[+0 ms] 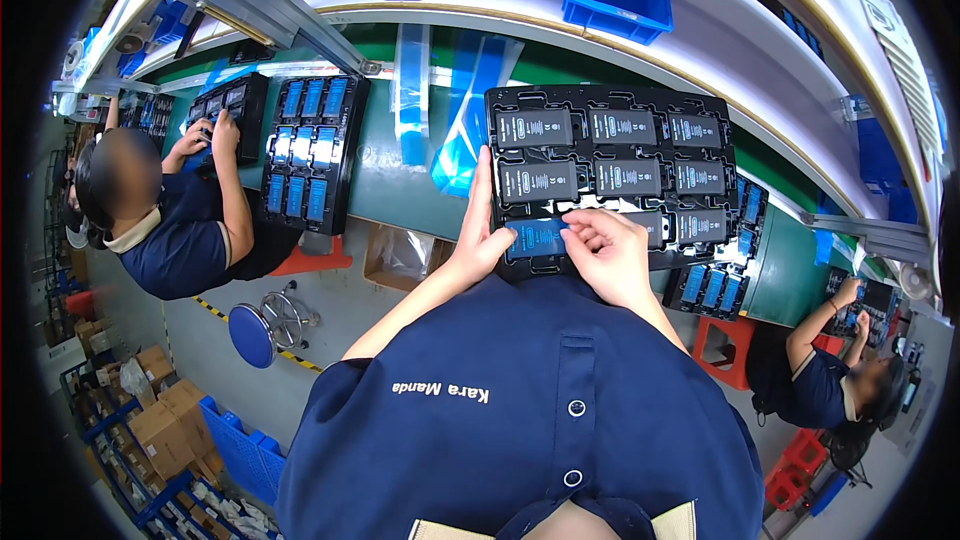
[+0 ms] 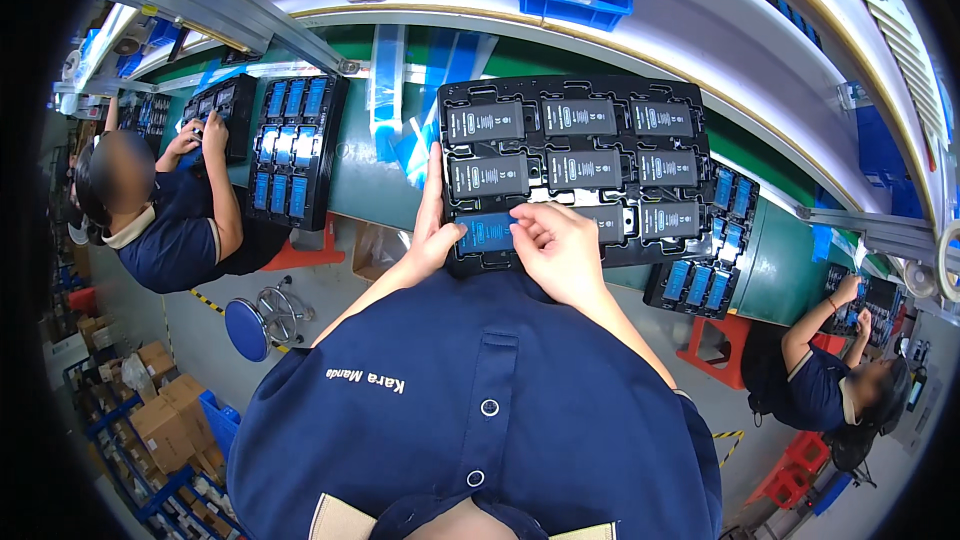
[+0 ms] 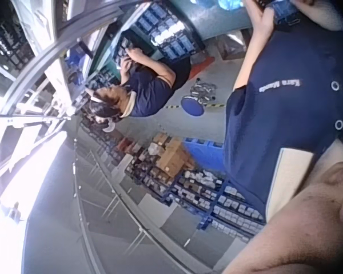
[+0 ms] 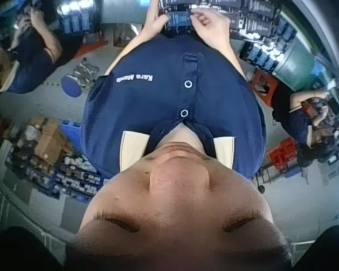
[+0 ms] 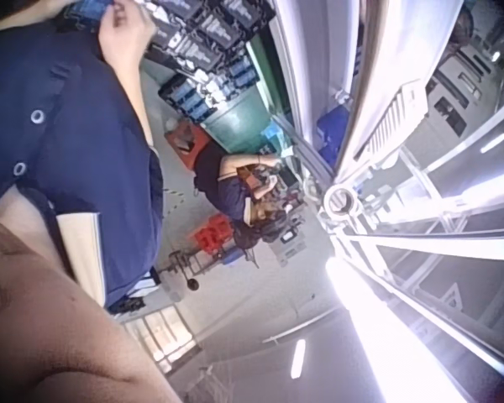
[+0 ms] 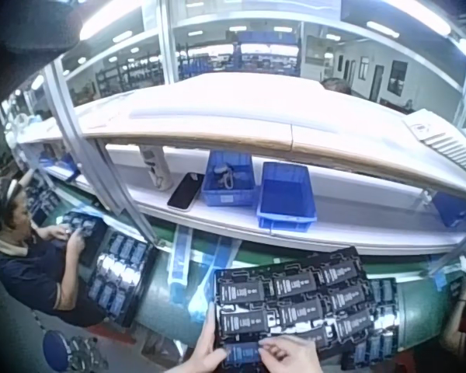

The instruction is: The person applies blue protective film to small black rectangular electronic components arranged in a black plastic tray. They peel the film from a backing sheet and smooth it onto the surface of each component one by one.

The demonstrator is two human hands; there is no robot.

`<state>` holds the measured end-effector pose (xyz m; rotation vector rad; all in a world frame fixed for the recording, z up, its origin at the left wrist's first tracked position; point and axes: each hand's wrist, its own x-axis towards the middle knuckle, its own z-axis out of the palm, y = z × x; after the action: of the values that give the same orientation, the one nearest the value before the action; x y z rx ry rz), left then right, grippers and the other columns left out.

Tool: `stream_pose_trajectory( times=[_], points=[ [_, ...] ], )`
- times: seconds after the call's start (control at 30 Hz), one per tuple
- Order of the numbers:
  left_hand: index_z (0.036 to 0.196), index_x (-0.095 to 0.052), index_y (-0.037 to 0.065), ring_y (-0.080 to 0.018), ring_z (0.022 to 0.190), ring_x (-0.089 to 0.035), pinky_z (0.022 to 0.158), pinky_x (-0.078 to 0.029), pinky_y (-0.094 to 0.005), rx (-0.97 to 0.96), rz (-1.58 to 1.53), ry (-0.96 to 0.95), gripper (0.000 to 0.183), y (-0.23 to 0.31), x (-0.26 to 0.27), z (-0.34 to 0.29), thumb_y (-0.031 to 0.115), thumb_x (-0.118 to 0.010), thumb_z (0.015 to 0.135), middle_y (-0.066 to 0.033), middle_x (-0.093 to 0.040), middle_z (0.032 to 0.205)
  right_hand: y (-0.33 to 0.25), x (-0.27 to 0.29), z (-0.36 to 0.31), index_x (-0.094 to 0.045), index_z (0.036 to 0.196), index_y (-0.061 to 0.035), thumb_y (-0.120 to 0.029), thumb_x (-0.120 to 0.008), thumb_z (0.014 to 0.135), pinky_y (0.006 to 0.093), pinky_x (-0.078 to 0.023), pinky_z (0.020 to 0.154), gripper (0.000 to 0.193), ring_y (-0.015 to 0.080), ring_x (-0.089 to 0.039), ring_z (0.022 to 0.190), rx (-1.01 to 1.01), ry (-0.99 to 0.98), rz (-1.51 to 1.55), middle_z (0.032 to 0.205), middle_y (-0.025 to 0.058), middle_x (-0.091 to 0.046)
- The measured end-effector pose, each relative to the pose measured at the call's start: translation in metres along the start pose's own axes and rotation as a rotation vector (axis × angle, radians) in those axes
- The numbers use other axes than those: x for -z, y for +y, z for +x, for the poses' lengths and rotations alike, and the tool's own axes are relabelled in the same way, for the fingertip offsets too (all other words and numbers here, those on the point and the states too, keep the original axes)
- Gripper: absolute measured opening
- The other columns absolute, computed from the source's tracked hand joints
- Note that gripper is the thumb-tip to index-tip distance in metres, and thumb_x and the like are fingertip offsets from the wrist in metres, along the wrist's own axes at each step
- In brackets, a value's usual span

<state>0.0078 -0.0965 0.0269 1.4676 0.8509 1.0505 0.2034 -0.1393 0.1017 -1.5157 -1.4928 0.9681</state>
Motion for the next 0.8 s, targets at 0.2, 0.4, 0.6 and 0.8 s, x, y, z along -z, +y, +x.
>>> stream_pose_trajectory(
  times=[0.2, 0.4, 0.6, 0.8],
  points=[
    [0.149, -0.015, -0.005, -0.0332, 0.145, -0.017, 0.117, -0.013, -0.0409, -0.088, 0.094, 0.226, 0.080, 0.011, 0.005, -0.001, 0.010, -0.056, 0.082, -0.0216, -0.020, 0.155, -0.020, 0.012, 0.008, -0.055, 0.124, -0.0041, 0.004, -0.067, 0.073, 0.0293, -0.047, 0.056, 0.053, 0.0140, -0.052, 0.057, 0.002, -0.040, -0.178, 0.109, 0.0103, -0.052],
    [0.099, -0.064, 0.003, -0.0317, 0.082, -0.065, 0.085, -0.048, -0.0434, -0.555, 0.738, 0.048, 0.027, 0.085, 0.034, 0.024, -0.002, -0.072, 0.073, -0.0123, -0.068, 0.087, -0.032, 0.015, 0.031, -0.055, 0.125, -0.0034, -0.005, -0.070, 0.079, 0.0361, -0.048, 0.093, 0.049, 0.0295, -0.058, 0.111, 0.382, 0.034, -0.103, 0.131, 0.0158, -0.049],
    [0.129, -0.051, 0.001, -0.0307, 0.085, -0.065, 0.079, -0.050, -0.0387, -0.413, 0.635, -0.186, 0.056, 0.121, 0.030, 0.020, -0.001, -0.069, 0.076, -0.0151, -0.066, 0.094, -0.031, -0.004, 0.050, -0.055, 0.127, -0.0020, -0.012, -0.068, 0.086, 0.0383, -0.045, 0.099, 0.044, 0.0308, -0.058, 0.116, 0.312, -0.216, 0.224, 0.124, 0.0188, -0.060],
    [0.116, -0.062, 0.003, -0.0281, 0.079, -0.066, 0.071, -0.051, -0.0352, -0.301, 0.531, -0.044, 0.031, 0.108, 0.023, 0.021, 0.004, -0.065, 0.085, -0.0112, -0.067, 0.089, -0.019, -0.018, 0.037, -0.064, 0.105, -0.0016, -0.006, -0.075, 0.079, 0.0291, -0.052, 0.083, 0.029, 0.0169, -0.067, 0.093, 0.151, -0.191, 0.349, 0.096, 0.0106, -0.069]
  ],
)
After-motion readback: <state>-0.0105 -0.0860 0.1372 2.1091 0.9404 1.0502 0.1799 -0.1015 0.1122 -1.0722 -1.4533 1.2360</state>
